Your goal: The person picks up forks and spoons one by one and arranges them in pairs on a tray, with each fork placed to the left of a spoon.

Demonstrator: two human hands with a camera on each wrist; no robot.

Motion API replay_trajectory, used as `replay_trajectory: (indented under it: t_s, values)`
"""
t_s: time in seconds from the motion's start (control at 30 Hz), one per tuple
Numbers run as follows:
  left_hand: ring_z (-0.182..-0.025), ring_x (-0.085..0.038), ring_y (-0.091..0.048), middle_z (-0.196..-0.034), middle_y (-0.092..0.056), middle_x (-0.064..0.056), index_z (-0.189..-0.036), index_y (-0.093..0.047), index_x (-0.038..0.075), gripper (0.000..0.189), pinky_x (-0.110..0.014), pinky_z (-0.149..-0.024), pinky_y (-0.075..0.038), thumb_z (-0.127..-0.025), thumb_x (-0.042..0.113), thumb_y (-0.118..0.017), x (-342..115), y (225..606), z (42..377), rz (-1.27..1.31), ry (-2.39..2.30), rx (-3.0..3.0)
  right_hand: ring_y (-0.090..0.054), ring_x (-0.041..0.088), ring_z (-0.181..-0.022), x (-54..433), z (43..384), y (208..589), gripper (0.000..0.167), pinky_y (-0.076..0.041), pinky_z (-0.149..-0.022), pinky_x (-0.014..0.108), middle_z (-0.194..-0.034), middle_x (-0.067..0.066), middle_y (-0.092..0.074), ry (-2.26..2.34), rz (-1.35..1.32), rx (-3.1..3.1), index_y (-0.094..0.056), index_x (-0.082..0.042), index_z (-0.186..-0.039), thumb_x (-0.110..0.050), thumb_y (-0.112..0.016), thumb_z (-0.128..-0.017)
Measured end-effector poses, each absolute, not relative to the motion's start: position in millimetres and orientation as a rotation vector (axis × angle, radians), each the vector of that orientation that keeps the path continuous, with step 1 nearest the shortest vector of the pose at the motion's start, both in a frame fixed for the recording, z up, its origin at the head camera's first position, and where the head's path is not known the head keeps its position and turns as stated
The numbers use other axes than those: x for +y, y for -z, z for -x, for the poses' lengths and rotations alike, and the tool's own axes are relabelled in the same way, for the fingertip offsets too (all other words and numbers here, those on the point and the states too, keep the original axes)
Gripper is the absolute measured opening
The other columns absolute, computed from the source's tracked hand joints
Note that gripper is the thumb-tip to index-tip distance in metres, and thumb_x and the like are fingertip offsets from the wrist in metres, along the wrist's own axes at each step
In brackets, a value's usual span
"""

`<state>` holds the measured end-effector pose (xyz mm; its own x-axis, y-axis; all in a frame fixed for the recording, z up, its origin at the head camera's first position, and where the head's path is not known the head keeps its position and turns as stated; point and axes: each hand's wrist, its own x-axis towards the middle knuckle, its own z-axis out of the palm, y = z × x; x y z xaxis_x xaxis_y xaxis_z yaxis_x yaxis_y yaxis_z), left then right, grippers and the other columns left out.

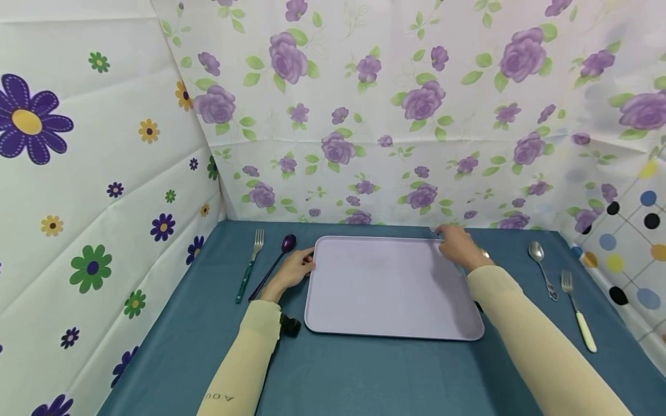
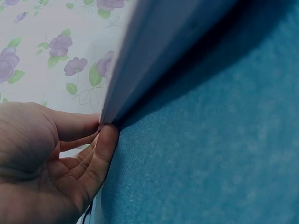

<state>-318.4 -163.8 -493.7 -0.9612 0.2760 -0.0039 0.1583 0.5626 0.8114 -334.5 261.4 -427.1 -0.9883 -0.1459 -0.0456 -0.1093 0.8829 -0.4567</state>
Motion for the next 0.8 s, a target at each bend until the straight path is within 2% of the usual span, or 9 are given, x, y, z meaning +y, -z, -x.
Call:
replay_trajectory:
  t_s: [0.2, 0.47, 0.8]
  values:
    - [-0.09, -0.022, -0.062, -0.104, -0.057, -0.014, -0.153, -0.046, -0.008, 0.05, -0.037, -0.083, -0.057, -0.105, 0.003, -0.056, -163, 494, 319, -0.35, -1.359, 2.658, -0.051, 0.057, -0.129, 248, 336, 432, 0.053, -0.042, -0.105, 0.069, -0.141, 0.035, -0.054, 0.708, 0.205, 2.991, -0.054, 0.009, -0.143, 0.004, -0.046, -0.091]
    - [-0.088, -0.021, -0.062, -0.102, -0.058, -0.014, -0.151, -0.046, -0.01, 0.049, -0.036, -0.08, -0.058, -0.104, 0.001, -0.056, -162, 496, 319, -0.383, -1.359, 2.659, -0.055, 0.054, -0.125, 239, 337, 435, 0.051, -0.046, -0.101, 0.066, -0.139, 0.035, -0.056, 0.686, 0.225, 2.98, -0.055, 0.008, -0.142, 0.004, -0.046, -0.093]
    - [-0.092, -0.023, -0.062, -0.104, -0.058, -0.014, -0.153, -0.045, -0.008, 0.05, -0.038, -0.084, -0.059, -0.105, 0.003, -0.056, -164, 496, 320, -0.354, -1.381, 2.646, -0.057, 0.052, -0.125, 223, 335, 432, 0.051, -0.048, -0.099, 0.064, -0.142, 0.033, -0.055, 0.685, 0.245, 2.978, -0.056, 0.006, -0.143, 0.005, -0.046, -0.093]
